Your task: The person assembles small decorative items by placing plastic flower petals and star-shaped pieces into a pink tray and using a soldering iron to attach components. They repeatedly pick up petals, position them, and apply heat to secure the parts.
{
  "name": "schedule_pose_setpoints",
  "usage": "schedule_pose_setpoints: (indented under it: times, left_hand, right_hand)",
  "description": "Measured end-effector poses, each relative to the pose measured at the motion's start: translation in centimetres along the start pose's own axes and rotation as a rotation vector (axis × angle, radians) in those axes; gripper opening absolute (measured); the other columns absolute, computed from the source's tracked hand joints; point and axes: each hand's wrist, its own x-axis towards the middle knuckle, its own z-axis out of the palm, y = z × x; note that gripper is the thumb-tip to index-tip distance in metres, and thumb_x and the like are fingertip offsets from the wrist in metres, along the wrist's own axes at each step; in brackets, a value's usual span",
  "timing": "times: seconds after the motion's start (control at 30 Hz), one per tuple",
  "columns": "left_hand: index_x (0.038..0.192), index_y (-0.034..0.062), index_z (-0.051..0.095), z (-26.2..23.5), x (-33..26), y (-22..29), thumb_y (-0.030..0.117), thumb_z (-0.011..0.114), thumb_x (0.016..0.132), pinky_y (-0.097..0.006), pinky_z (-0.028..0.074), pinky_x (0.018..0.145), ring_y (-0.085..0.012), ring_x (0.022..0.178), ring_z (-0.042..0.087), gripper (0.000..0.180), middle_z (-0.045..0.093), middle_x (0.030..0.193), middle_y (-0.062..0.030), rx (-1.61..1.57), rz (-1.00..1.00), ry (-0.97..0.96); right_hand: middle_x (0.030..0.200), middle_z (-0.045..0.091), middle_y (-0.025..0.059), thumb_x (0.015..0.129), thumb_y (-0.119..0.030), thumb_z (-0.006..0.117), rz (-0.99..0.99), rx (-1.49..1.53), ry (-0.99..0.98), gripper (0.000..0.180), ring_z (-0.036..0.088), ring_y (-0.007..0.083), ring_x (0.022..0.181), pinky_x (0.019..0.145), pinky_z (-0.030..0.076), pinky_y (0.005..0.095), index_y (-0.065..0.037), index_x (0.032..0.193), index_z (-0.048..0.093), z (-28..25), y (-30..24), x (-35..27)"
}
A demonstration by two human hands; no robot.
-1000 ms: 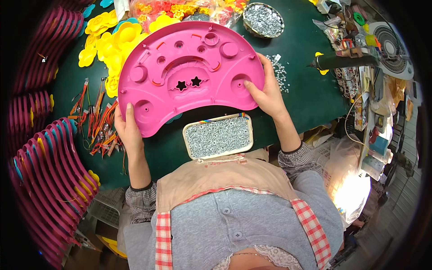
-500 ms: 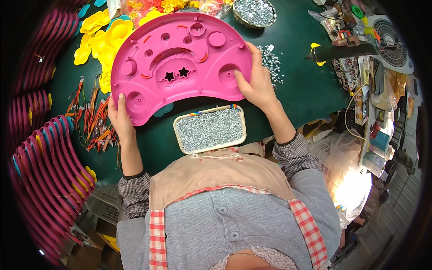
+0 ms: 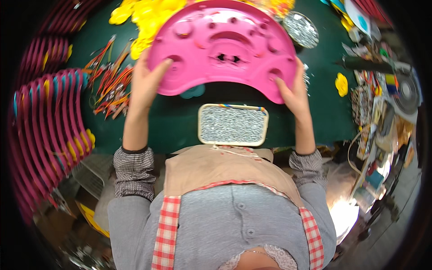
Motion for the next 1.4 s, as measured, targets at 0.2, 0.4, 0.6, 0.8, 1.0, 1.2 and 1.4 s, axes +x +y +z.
schedule_pose_setpoints:
  times: [0.2, 0.4, 0.6, 0.8, 1.0, 1.2, 1.4]
  left_hand:
    - [0.137, -0.0029, 0.052, 1.7, -4.1, -3.9, -0.007, 0.066, 0.092, -0.032, 0.053, 0.102, -0.0163, 0.117, 0.065, 0.048, 0.065, 0.127, -0.0109, 0.181, 0.083, 0.034]
    - [0.135, -0.0026, 0.053, 1.7, -3.5, -4.7, 0.002, 0.068, 0.09, -0.039, 0.056, 0.096, -0.0325, 0.111, 0.074, 0.048, 0.073, 0.118, -0.0217, 0.27, 0.068, 0.079]
    - [0.142, -0.0025, 0.047, 1.6, -3.3, -4.3, 0.007, 0.069, 0.09, -0.043, 0.051, 0.103, -0.0394, 0.121, 0.065, 0.057, 0.064, 0.128, -0.0245, 0.39, 0.127, 0.059]
    - [0.151, -0.0024, 0.044, 0.0, -4.3, -2.6, 0.022, 0.082, 0.087, -0.051, 0.038, 0.114, -0.0404, 0.133, 0.049, 0.078, 0.049, 0.145, -0.0241, 0.906, 0.554, 0.218]
    - [0.132, 0.0142, 0.07, 4.2, -4.6, -0.3, 0.034, 0.082, 0.085, -0.062, 0.026, 0.125, -0.0413, 0.15, 0.037, 0.052, 0.054, 0.151, -0.0138, 0.922, 0.578, -0.322]
    - [0.124, 0.0112, 0.073, 4.3, -4.8, -1.2, 0.027, 0.083, 0.082, -0.071, 0.025, 0.121, -0.0464, 0.15, 0.034, 0.047, 0.054, 0.152, -0.0126, 0.964, 0.587, -0.328]
    - [0.127, 0.0125, 0.072, 3.8, -5.2, -1.4, 0.028, 0.083, 0.083, -0.07, 0.023, 0.122, -0.0442, 0.153, 0.031, 0.048, 0.052, 0.154, -0.0108, 0.955, 0.556, -0.337]
  right_hand:
    - [0.153, 0.044, 0.0186, 0.096, -0.002, 0.067, 0.111, -0.069, -0.07, 0.076, 0.05, 0.0264, 0.139, 0.117, 0.04, 0.037, 0.001, 0.16, 0.026, -3.0, -1.4, -2.1]
    - [0.153, 0.047, 0.0234, 0.096, -0.006, 0.069, 0.103, -0.11, -0.08, 0.079, 0.055, 0.032, 0.136, 0.113, 0.044, 0.0397, 0.002, 0.16, 0.024, -3.0, -0.9, -2.1]
    - [0.151, 0.049, 0.0251, 0.096, -0.007, 0.069, 0.055, -0.163, -0.059, 0.08, 0.057, 0.0336, 0.135, 0.113, 0.044, 0.0399, 0.003, 0.16, 0.023, -3.1, -1.1, -1.9]
    - [0.132, 0.064, 0.0224, 0.096, -0.016, 0.073, -0.003, -0.415, -0.143, 0.059, 0.066, 0.032, 0.12, 0.097, 0.053, 0.0393, 0.002, 0.148, 0.049, -4.5, -4.0, 1.7]
    - [0.108, 0.078, 0.0129, 0.099, -0.015, 0.069, -0.295, -0.293, -0.115, 0.025, 0.075, 0.0203, 0.1, 0.083, 0.059, 0.0329, 0.0, 0.119, 0.074, 0.0, -9.6, 15.0]
    - [0.107, 0.078, 0.0185, 0.085, -0.02, 0.075, -0.412, -0.631, -0.277, 0.04, 0.075, 0.033, 0.097, 0.086, 0.059, 0.0401, -0.01, 0.124, 0.074, 8.8, -7.0, 24.8]
    - [0.107, 0.077, 0.0177, 0.079, -0.02, 0.077, -0.316, -0.662, -0.291, 0.041, 0.073, 0.0367, 0.1, 0.094, 0.058, 0.0455, -0.017, 0.121, 0.077, 7.5, -5.1, 25.7]
